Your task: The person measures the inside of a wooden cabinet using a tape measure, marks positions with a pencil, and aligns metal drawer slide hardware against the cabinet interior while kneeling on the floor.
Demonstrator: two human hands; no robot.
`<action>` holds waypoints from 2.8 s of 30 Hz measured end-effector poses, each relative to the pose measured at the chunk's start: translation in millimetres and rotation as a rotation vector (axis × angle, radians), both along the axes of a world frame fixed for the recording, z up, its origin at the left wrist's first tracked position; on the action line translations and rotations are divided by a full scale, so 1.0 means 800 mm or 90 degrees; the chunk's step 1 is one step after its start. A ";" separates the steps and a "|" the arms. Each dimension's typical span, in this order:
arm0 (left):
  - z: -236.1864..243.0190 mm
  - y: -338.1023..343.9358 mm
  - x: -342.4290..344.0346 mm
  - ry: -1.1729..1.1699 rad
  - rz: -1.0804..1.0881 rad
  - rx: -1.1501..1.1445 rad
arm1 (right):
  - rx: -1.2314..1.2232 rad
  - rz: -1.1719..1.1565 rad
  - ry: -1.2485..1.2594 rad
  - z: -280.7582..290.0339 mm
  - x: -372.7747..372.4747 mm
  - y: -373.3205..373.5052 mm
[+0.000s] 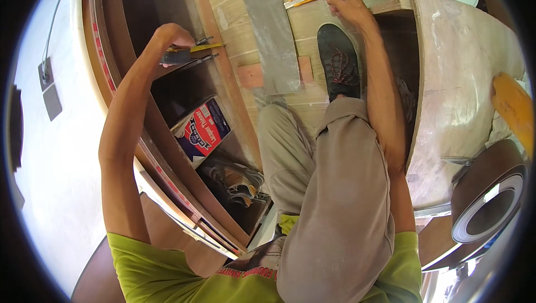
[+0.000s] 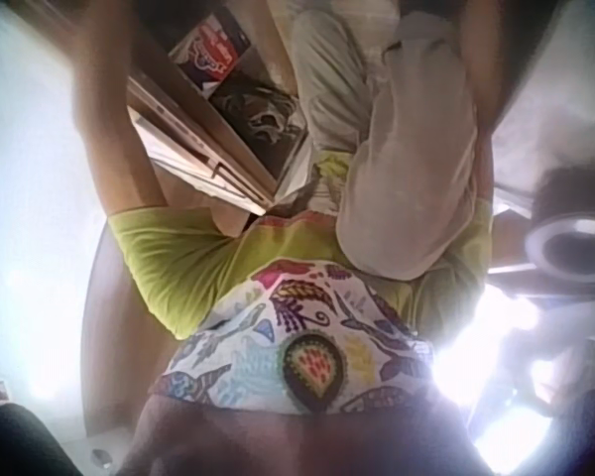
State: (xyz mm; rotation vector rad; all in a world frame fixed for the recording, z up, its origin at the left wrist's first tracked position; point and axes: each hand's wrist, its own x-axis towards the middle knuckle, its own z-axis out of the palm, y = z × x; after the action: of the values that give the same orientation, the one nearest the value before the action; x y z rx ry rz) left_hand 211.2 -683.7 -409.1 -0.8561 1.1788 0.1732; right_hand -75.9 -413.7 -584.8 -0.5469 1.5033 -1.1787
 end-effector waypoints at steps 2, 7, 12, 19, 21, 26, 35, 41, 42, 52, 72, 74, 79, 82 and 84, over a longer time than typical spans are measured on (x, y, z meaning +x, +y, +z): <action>-0.018 -0.002 0.021 0.030 -0.069 0.036 | -0.007 -0.006 -0.013 -0.002 -0.002 -0.002; 0.025 0.033 -0.020 -0.020 0.033 -0.089 | 0.001 -0.012 -0.016 -0.004 -0.006 -0.003; 0.015 0.011 0.003 0.105 0.014 -0.066 | 0.005 -0.005 -0.026 -0.001 -0.004 -0.006; 0.010 0.002 -0.016 -0.077 0.228 -0.078 | -0.003 -0.035 -0.103 -0.003 0.000 0.002; 0.011 0.003 -0.019 -0.080 0.221 -0.055 | 0.004 -0.015 -0.053 -0.008 -0.004 -0.002; -0.019 0.010 -0.012 0.008 0.048 -0.003 | 0.052 0.041 -0.002 -0.011 -0.011 -0.005; -0.034 0.026 0.002 -0.014 0.256 -0.059 | 0.067 0.036 0.021 -0.020 -0.019 -0.001; -0.081 -0.001 0.027 0.022 0.133 -0.027 | 0.048 0.052 -0.016 -0.040 -0.012 -0.009; -0.082 -0.002 0.037 0.024 0.142 -0.039 | 0.049 0.055 -0.008 -0.031 -0.004 -0.012; -0.027 0.024 0.014 0.059 0.211 -0.049 | 0.020 0.076 -0.064 -0.002 0.043 -0.040; -0.088 0.003 0.034 0.086 0.092 -0.014 | -0.351 0.487 0.721 -0.042 0.353 -0.195; -0.076 0.007 0.031 0.087 0.088 -0.026 | -0.353 0.535 0.715 -0.043 0.356 -0.203; -0.062 0.005 0.008 0.098 0.133 -0.096 | -0.401 0.550 0.694 -0.061 0.330 -0.207; -0.066 -0.004 0.029 0.114 0.160 -0.056 | -0.402 0.594 0.711 -0.042 0.314 -0.204; -0.073 0.001 0.035 0.137 0.232 -0.027 | -0.421 0.591 0.662 -0.040 0.305 -0.197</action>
State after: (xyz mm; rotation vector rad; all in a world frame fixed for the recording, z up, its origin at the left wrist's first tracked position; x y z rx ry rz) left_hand 239.0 -682.7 -467.4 -1.1066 1.2194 0.5514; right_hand 167.7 -571.2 -616.5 -2.2745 1.2793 -0.5725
